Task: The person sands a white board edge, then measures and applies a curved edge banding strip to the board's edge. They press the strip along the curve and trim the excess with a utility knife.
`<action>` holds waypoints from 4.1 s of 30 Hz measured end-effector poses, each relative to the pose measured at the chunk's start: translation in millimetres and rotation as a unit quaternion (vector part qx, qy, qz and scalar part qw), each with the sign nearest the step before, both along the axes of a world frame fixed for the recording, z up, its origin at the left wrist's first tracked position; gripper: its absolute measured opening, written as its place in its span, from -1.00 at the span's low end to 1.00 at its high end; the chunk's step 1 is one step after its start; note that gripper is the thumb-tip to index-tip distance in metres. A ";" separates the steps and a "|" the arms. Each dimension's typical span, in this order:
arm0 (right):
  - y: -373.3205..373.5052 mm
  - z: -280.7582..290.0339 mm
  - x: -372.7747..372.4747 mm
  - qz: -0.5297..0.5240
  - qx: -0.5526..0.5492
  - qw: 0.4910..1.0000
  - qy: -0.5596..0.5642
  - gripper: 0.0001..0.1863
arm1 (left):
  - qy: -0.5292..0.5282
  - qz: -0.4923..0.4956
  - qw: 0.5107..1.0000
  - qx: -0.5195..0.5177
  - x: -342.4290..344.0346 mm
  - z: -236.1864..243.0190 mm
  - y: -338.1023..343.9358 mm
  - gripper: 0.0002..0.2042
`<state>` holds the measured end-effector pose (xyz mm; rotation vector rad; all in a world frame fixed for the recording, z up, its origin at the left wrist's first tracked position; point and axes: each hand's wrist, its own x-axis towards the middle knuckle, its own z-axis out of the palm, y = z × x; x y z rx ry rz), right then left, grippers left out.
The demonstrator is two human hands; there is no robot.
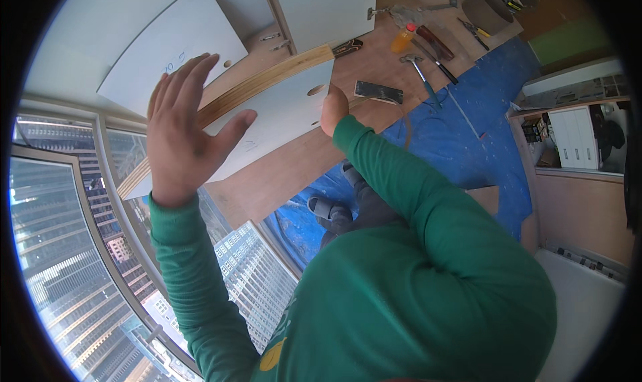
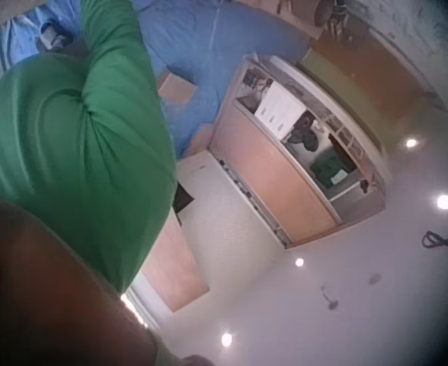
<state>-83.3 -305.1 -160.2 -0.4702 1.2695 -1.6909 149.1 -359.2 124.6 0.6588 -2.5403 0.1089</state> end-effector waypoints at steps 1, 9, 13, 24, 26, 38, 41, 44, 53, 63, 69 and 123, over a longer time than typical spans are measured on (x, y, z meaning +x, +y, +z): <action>-2.7 2.0 1.0 0.006 -0.021 0.997 -0.077 -0.61 | -0.051 0.033 0.995 0.080 -16.4 -1.0 -3.9 -0.31; 120.7 -113.3 -154.1 -0.145 0.256 0.862 0.413 -0.55 | -0.155 0.121 0.957 0.211 -36.0 -19.1 -21.8 -0.47; 189.0 -190.6 -209.4 -0.143 0.466 0.732 0.475 -0.49 | -0.147 0.132 0.954 0.227 -40.2 -23.1 -26.9 -0.47; 138.6 -156.4 -298.9 0.046 0.304 0.752 0.584 -0.39 | -0.174 0.201 0.926 0.267 -48.1 -14.6 -26.2 -0.52; 121.4 -144.1 -302.0 0.147 0.287 0.713 0.623 -0.32 | -0.171 0.202 0.927 0.265 -52.7 -16.4 -26.8 -0.52; 161.4 -130.2 -384.6 0.112 0.269 0.752 0.591 -0.23 | -0.164 0.192 0.934 0.253 -55.8 -20.5 -37.5 -0.50; 176.3 -121.2 -419.6 -0.042 0.375 0.807 0.455 -0.27 | -0.160 0.191 0.933 0.259 -54.7 -21.6 -37.9 -0.48; 175.5 -133.9 -482.9 -0.191 0.434 0.748 0.465 -0.36 | -0.157 0.183 0.939 0.244 -60.8 -24.9 -38.3 -0.46; 99.0 -154.9 -635.4 -0.170 0.550 0.708 0.409 -0.20 | -0.163 0.191 0.940 0.233 -51.0 -25.7 -33.5 -0.46; 91.9 -145.0 -566.6 -0.258 0.332 0.712 0.563 -0.47 | -0.182 0.227 0.928 0.234 -51.0 -27.4 -26.8 -0.45; 31.4 -103.4 -376.4 0.072 0.165 0.854 0.488 -0.63 | -0.166 0.235 0.930 0.229 -46.2 -26.0 -25.3 -0.49; 155.6 -140.3 25.8 0.093 0.266 0.902 0.327 -0.64 | -0.177 -0.032 0.967 0.180 -18.8 -13.8 -21.5 -0.69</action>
